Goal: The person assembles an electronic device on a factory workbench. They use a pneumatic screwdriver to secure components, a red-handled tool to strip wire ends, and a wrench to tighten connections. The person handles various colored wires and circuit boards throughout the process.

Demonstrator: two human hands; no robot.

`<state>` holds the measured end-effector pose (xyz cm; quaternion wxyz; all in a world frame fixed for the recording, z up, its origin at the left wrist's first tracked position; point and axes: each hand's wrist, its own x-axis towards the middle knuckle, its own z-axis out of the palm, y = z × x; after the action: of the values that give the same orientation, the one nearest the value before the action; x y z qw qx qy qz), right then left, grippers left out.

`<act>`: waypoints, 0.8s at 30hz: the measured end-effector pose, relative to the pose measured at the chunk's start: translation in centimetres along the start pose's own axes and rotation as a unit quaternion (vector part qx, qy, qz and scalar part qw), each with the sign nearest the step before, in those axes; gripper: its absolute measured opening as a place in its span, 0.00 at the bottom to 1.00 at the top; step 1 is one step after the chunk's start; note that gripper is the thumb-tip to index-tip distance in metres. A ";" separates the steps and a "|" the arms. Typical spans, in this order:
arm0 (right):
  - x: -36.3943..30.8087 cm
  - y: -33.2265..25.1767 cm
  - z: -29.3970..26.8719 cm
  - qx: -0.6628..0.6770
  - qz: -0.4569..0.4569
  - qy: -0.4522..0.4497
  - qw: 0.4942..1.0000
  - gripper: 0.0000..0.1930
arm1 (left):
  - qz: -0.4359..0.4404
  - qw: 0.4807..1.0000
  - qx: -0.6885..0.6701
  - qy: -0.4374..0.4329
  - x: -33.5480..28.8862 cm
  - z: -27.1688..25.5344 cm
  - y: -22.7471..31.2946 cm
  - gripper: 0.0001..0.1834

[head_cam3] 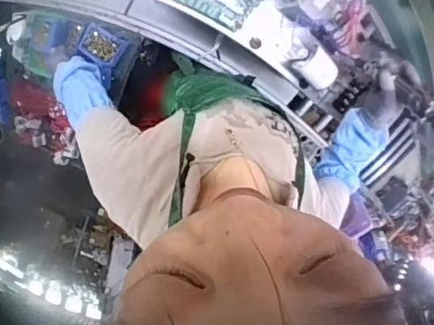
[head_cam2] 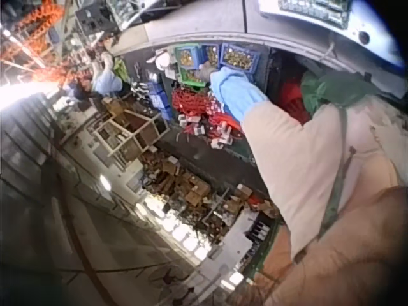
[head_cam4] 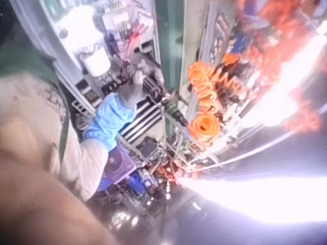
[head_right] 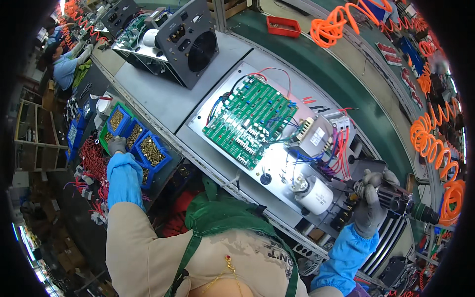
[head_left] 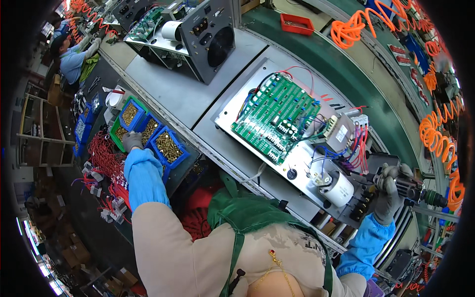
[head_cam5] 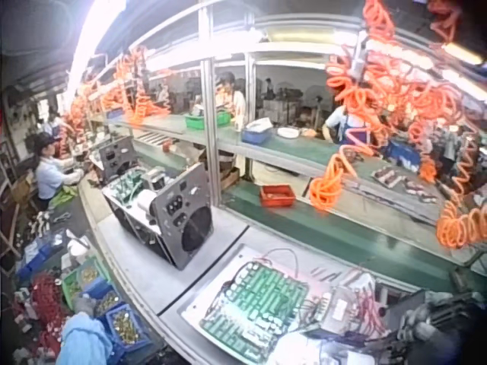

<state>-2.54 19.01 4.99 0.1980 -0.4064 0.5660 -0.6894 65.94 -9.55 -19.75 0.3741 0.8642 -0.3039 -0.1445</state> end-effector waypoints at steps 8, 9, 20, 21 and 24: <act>-0.4 -3.2 -5.2 0.182 -0.072 0.039 0.980 0.23 | 0.117 0.758 -0.286 -0.575 -25.2 -3.8 17.0 0.25; -0.7 -3.8 -5.1 0.214 -0.065 0.037 0.974 0.23 | 0.068 0.709 -0.317 -0.626 -28.2 -3.7 18.0 0.25; -2.6 -4.7 -6.7 0.252 -0.097 0.032 0.962 0.26 | 0.140 0.607 -0.210 -0.753 -45.4 0.1 20.2 0.16; -2.6 -4.6 -7.3 0.288 -0.106 -0.044 0.951 0.24 | 0.269 0.628 -0.148 -0.715 -46.6 1.3 19.3 0.15; -2.5 -4.7 -6.9 0.284 -0.114 -0.054 0.950 0.25 | 0.421 0.641 -0.101 -0.634 -47.8 3.0 17.8 0.10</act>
<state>-5.60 26.48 8.32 0.2558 -0.4321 0.2848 -0.8165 20.07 9.49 -7.62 0.1954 0.2966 -0.7813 -0.5132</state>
